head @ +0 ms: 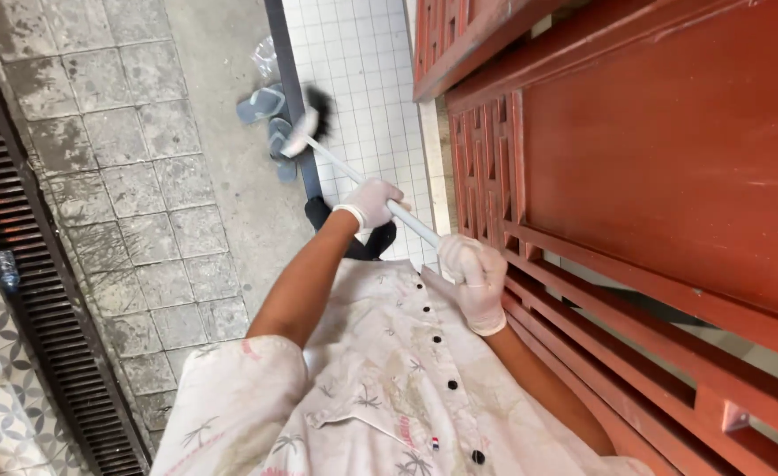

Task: The person is sweeping the tiled floor and around a gate using a broom.

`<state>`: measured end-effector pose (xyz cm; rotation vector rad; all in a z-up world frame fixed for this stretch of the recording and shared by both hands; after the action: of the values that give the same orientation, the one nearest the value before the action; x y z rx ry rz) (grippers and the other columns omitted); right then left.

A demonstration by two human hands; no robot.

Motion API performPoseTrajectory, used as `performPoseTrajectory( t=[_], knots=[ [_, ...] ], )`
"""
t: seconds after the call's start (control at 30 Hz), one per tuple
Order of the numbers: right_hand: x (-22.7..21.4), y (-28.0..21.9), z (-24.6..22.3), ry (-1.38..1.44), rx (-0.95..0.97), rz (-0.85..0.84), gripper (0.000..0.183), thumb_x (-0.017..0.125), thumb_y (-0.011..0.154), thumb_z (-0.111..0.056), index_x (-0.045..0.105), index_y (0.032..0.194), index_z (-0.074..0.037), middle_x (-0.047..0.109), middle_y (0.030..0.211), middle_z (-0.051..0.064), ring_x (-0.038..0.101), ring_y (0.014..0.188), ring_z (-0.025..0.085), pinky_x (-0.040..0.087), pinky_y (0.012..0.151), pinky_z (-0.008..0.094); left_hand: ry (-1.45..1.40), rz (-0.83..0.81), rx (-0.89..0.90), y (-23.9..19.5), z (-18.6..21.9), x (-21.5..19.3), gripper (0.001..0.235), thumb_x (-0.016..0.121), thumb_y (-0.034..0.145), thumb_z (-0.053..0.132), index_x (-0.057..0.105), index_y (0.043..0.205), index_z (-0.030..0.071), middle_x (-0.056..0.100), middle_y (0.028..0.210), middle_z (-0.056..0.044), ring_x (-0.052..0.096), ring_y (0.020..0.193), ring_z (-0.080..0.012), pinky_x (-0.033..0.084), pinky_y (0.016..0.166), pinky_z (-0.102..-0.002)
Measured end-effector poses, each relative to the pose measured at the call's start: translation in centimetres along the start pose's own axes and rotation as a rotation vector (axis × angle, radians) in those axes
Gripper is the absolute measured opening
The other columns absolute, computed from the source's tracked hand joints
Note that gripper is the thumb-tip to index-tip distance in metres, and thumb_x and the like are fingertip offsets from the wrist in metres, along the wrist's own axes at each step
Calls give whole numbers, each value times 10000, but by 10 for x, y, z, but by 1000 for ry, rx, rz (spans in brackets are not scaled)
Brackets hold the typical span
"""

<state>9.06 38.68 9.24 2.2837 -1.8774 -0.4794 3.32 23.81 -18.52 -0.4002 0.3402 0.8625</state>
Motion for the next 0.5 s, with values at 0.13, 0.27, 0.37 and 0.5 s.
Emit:
performPoseTrajectory(
  t=[0.13, 0.27, 0.37, 0.5],
  knots=[
    [-23, 16, -35, -517, -157, 178, 308, 540, 1018, -115, 582, 783, 79, 607, 759, 153, 605, 661, 270, 467, 560, 369, 45, -5, 128, 8, 56, -22, 281, 723, 829, 436, 773, 822, 160, 752, 810, -111, 713, 798, -344, 558, 738, -445],
    [-70, 18, -52, 240, -79, 363, 460, 426, 1089, -219, 376, 656, -71, 398, 583, 37, 347, 497, 155, 300, 489, 319, -45, -265, 163, 30, 146, -20, 466, 657, 853, 626, 741, 861, 168, 745, 790, -73, 734, 737, -274, 570, 672, -394],
    [-43, 57, -42, 96, 19, 536, 442, 419, 1056, -159, 262, 646, -111, 272, 527, -5, 223, 464, 105, 200, 462, 296, -144, -218, 322, 61, 136, 6, 373, 681, 896, 544, 784, 870, 187, 761, 818, -67, 720, 790, -294, 545, 727, -405],
    [8, 94, 13, 28, 45, 727, 409, 409, 1087, -49, 319, 688, -65, 305, 580, 5, 261, 484, 83, 216, 501, 271, -196, -452, 177, 91, 85, -28, 254, 714, 875, 416, 773, 887, 169, 763, 802, -90, 726, 751, -270, 545, 710, -400]
  ],
)
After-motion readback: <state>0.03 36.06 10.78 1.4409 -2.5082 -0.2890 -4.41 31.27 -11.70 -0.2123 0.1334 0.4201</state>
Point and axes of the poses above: each hand's wrist, its own y-axis towards the middle knuckle, its own x-axis out of the palm, z = x × y, the point moved 2 cm from there along y, towards the middle knuckle
